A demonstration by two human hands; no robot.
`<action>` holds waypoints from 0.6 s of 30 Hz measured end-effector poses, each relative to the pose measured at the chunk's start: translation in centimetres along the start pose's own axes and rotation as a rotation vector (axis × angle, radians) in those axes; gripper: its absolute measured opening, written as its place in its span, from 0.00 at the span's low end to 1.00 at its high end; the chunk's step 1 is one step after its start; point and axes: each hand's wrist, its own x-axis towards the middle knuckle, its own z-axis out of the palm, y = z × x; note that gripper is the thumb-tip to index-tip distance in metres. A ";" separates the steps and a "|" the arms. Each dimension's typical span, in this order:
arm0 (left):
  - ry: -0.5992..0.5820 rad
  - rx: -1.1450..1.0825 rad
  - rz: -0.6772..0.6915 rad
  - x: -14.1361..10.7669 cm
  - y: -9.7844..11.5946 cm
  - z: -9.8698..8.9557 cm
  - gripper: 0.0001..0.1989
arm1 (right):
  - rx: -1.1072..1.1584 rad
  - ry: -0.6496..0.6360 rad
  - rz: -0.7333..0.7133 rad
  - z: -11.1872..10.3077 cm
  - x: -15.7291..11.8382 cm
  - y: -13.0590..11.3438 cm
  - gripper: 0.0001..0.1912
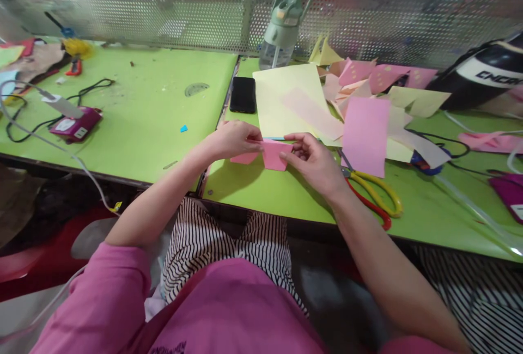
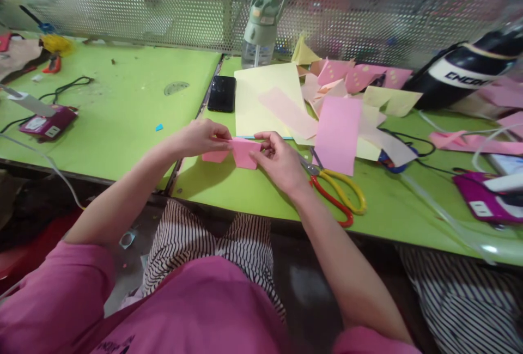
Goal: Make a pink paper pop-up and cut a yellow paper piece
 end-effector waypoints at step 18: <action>0.279 -0.189 0.014 -2.8 -3.4 -0.2 0.15 | -0.144 -0.034 -0.061 0.8 -4.2 -2.6 0.11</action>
